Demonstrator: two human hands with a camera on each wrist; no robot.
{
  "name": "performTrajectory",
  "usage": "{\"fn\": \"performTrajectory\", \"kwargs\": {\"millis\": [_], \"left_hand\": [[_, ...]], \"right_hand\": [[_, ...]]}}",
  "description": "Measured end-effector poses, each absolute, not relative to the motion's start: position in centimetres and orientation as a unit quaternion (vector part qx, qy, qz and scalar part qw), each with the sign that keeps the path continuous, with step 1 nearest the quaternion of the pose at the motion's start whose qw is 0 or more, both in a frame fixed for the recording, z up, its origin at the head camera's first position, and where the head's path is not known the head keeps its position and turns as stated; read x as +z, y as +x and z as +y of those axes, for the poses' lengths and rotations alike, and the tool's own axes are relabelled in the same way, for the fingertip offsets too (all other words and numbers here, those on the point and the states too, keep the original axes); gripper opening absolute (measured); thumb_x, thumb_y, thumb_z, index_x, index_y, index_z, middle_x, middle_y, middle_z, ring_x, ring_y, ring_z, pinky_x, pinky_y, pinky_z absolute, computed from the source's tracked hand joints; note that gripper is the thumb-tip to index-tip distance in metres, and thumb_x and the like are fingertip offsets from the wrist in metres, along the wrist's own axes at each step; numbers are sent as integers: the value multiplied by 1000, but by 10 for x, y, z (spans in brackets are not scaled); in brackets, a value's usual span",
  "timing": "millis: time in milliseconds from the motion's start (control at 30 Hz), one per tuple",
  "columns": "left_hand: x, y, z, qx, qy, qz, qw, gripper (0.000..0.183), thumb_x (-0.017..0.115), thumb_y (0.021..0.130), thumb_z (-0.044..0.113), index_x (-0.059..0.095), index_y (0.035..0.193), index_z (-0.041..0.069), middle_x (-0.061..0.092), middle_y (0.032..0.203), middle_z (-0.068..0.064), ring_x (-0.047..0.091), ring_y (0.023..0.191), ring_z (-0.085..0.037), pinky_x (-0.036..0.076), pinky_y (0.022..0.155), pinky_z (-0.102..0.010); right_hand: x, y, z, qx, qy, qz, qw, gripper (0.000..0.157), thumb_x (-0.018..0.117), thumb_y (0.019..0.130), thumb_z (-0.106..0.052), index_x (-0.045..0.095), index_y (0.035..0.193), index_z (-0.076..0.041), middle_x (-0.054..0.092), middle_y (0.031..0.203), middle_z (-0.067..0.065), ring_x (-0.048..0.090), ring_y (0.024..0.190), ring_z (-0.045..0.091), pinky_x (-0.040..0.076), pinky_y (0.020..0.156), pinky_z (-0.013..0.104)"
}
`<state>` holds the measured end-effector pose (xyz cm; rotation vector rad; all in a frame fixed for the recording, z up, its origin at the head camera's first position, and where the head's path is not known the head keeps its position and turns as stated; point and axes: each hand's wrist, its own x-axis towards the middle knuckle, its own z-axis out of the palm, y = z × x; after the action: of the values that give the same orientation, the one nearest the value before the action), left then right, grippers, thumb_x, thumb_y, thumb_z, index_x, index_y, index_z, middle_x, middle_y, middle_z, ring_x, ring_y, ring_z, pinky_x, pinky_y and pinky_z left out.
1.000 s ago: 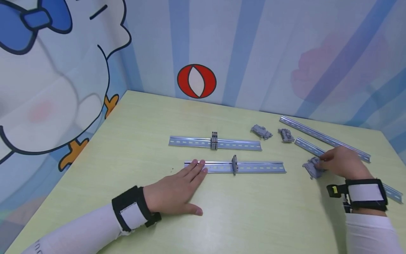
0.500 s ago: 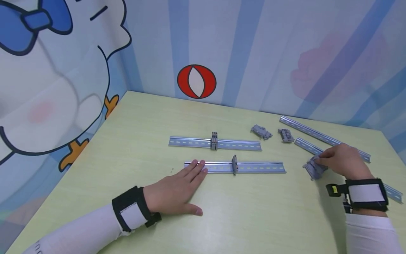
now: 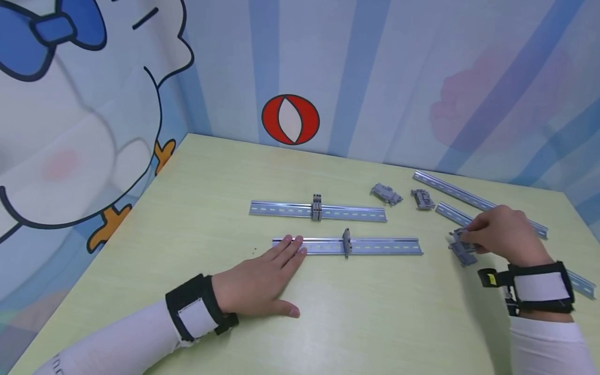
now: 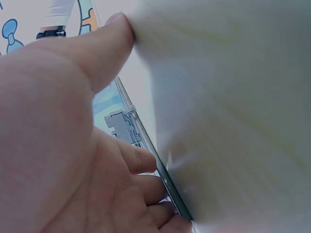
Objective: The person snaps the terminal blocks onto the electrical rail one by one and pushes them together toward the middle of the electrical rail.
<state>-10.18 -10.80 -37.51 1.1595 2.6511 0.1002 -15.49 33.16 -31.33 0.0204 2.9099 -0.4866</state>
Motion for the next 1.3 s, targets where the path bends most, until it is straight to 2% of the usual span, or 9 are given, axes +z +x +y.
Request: {"fn": "performTrajectory", "kwargs": {"millis": [200,333,867,1033,1300], "left_hand": [[-376,-103,-108,34,397,908,129,103,53,87,67,14,157,3,4,166,-17,3,152,-32,22,122,-41],[-377,-104,-108,34,398,908,129,103,53,87,68,14,157,4,3,166,-16,3,152,-32,22,122,-41],[-376,-101,-109,36,394,910,120,104,54,87,68,14,157,3,5,166,-17,4,152,-33,24,121,-40],[-376,-101,-109,34,395,910,121,104,54,87,68,14,157,3,4,166,-17,4,152,-33,25,121,-40],[-375,-102,-109,32,397,909,122,104,53,87,68,13,157,3,3,166,-18,3,152,-33,24,121,-41]], "right_hand": [[-311,-154,317,-161,-16,982,92,29,72,85,-17,74,98,9,77,75,14,71,60,19,54,52,32],[-315,-156,307,-165,-32,981,97,34,73,84,-16,71,103,12,77,80,17,71,60,16,53,51,29],[-321,-153,273,-193,-44,973,122,28,72,86,-12,66,103,9,76,89,23,74,65,20,57,53,31],[-326,-153,268,-185,-42,977,101,25,72,84,-9,67,100,9,76,85,23,73,61,19,55,53,31],[-332,-154,255,-146,-59,987,15,19,73,78,-4,69,89,10,72,78,25,64,53,20,48,45,28]]}}
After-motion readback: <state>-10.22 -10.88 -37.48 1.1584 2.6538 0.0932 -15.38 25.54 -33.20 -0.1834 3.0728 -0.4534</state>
